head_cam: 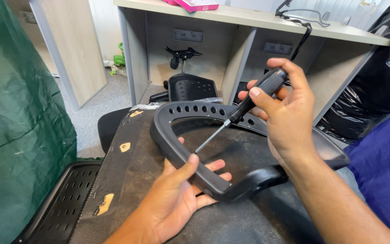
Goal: The person uses a screwdriver to remove screws from a black plastic chair frame. They systematically unscrew fasteners along the frame's edge and then lift the frame away from the chair seat.
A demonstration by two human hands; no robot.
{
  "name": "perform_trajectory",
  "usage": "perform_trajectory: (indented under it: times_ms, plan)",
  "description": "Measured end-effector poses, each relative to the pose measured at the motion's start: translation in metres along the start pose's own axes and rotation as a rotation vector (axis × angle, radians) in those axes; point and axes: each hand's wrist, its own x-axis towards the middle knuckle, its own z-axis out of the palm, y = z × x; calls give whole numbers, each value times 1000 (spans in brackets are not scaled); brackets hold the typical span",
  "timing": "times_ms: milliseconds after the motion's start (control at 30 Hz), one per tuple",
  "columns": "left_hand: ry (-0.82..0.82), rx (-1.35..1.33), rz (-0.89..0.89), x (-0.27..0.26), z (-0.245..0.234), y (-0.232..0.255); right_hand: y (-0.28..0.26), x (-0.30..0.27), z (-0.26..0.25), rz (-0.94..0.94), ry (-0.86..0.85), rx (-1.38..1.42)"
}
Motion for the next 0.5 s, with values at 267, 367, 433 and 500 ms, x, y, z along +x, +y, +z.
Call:
perform_trajectory:
  times_ms: [267, 367, 433, 500]
  plan:
    - [64, 211, -3, 10, 13, -13, 12, -5, -21, -57, 93, 154]
    - [83, 238, -15, 5, 20, -12, 8, -5, -38, -76, 73, 158]
    - [88, 244, -57, 2, 23, -7, 8, -7, -49, -57, 41, 160]
    - [94, 277, -98, 0, 25, -4, 12, -9, -56, -24, -3, 174]
